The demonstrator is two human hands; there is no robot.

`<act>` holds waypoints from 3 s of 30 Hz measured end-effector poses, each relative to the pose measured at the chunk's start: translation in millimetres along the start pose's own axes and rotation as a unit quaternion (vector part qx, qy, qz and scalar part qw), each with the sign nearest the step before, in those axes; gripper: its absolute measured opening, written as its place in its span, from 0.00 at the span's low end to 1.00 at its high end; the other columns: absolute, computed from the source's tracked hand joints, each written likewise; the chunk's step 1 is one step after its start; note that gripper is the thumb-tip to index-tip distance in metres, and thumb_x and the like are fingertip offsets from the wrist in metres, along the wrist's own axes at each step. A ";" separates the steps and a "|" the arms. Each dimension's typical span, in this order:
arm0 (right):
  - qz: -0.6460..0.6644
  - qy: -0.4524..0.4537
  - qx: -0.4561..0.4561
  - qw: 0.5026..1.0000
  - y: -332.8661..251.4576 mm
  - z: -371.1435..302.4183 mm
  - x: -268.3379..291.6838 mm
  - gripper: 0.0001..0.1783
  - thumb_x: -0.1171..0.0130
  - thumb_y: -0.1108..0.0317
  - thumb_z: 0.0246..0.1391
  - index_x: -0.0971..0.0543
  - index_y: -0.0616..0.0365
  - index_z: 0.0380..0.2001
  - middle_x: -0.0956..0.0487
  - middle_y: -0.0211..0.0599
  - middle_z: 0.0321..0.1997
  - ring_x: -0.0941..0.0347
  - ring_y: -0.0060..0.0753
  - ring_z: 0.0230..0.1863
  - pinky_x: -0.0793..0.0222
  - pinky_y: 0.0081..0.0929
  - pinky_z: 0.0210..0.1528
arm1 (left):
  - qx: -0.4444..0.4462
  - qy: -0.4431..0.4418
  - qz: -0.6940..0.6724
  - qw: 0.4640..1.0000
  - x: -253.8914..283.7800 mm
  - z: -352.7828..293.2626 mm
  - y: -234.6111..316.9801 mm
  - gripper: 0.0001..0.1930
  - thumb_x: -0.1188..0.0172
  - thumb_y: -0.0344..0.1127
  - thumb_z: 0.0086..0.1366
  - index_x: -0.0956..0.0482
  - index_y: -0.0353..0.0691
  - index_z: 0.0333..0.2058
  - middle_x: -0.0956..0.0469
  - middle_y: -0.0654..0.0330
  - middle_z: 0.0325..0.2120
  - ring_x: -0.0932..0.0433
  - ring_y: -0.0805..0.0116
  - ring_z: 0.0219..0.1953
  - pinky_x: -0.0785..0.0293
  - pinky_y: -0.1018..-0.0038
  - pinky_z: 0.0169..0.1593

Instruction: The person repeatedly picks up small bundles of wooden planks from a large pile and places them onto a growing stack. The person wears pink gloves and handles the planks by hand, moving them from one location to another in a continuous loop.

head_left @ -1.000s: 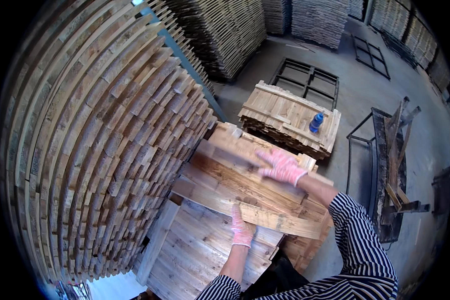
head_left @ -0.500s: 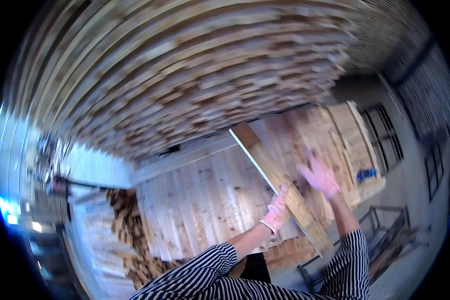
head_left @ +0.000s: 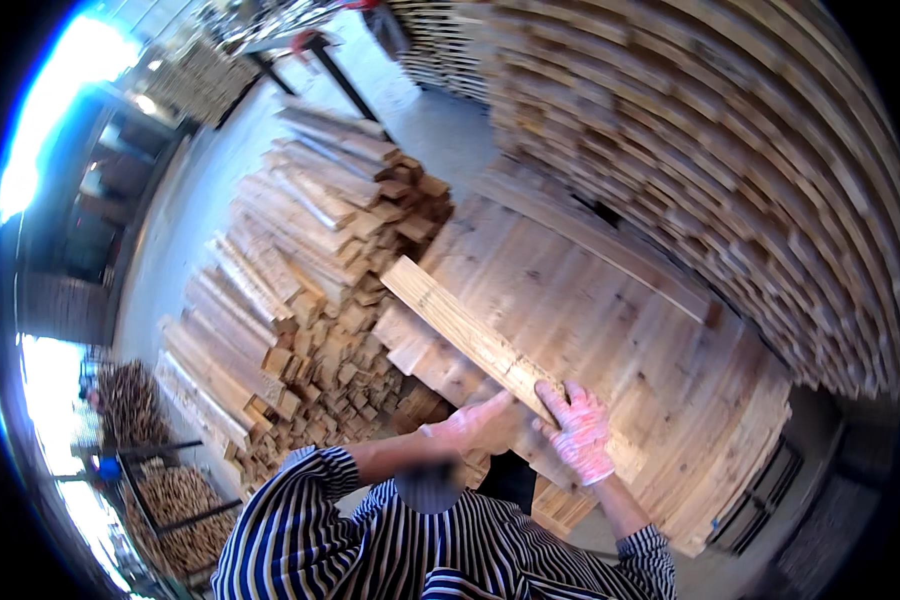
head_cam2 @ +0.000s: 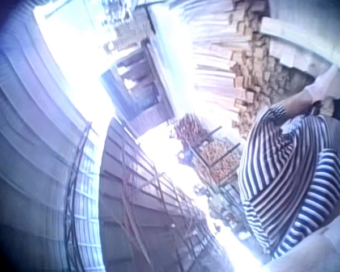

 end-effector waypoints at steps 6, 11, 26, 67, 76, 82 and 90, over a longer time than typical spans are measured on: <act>-0.063 -0.006 0.008 0.998 -52.4 19.4 -48.8 0.37 0.30 0.46 0.47 0.25 0.33 0.62 0.32 0.47 0.66 0.35 0.57 0.64 0.38 0.55 0.64 | 0.169 0.327 -0.272 0.889 186.5 -76.9 -83.9 0.21 0.41 0.47 0.71 0.24 0.40 0.56 0.20 0.59 0.47 0.24 0.67 0.49 0.28 0.68 0.56; -0.038 0.017 0.025 0.999 -94.0 46.0 -51.9 0.36 0.29 0.48 0.44 0.23 0.45 0.57 0.33 0.52 0.66 0.34 0.61 0.61 0.39 0.57 0.64 | 0.106 0.447 -0.319 0.829 308.0 -9.3 -86.5 0.39 0.39 0.60 0.67 0.33 0.36 0.65 0.24 0.50 0.55 0.27 0.57 0.57 0.32 0.62 0.61; 0.041 0.025 0.163 0.986 -280.4 169.4 -44.9 0.39 0.32 0.51 0.53 0.30 0.52 0.66 0.34 0.59 0.68 0.33 0.61 0.64 0.34 0.52 0.64 | 0.356 0.433 -0.235 0.794 384.6 72.0 -68.5 0.61 0.37 0.82 0.46 0.34 0.26 0.58 0.25 0.43 0.54 0.24 0.55 0.55 0.29 0.59 0.58; 0.314 0.288 -0.128 0.896 4.1 -8.6 121.2 0.64 0.33 0.34 0.49 0.55 0.51 0.77 0.32 0.60 0.65 0.34 0.59 0.67 0.36 0.42 0.67 | -0.139 -0.183 -0.425 0.876 10.1 121.2 211.2 0.33 0.35 0.49 0.67 0.30 0.33 0.62 0.24 0.52 0.57 0.24 0.56 0.57 0.28 0.57 0.65; 0.250 0.328 -0.430 0.803 168.0 -247.0 70.8 0.48 0.43 0.33 0.59 0.39 0.49 0.74 0.30 0.58 0.66 0.34 0.56 0.68 0.38 0.40 0.70 | 0.087 -0.322 -0.430 0.839 -215.0 118.7 130.9 0.42 0.34 0.68 0.59 0.29 0.41 0.60 0.23 0.53 0.52 0.24 0.51 0.55 0.27 0.52 0.62; 0.143 0.372 -0.546 0.737 287.9 -374.1 88.4 0.32 0.46 0.42 0.64 0.30 0.36 0.68 0.26 0.52 0.57 0.28 0.55 0.60 0.31 0.40 0.61 | 0.100 -0.266 -0.353 0.891 -260.1 135.8 94.2 0.40 0.34 0.66 0.60 0.29 0.41 0.59 0.22 0.52 0.52 0.22 0.49 0.53 0.26 0.50 0.61; 0.107 0.325 -0.573 0.745 381.8 -346.7 73.9 0.26 0.47 0.46 0.66 0.29 0.29 0.66 0.27 0.54 0.61 0.29 0.59 0.61 0.32 0.49 0.60 | 0.114 -0.308 -0.336 0.883 -263.5 134.9 97.6 0.44 0.32 0.66 0.57 0.32 0.41 0.63 0.24 0.50 0.56 0.25 0.48 0.59 0.30 0.50 0.66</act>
Point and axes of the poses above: each hand's wrist, its own z-axis towards the middle knuckle, its own x-axis out of the back of the hand, y = z × x, the point moved 4 cm from there along z, towards the middle knuckle
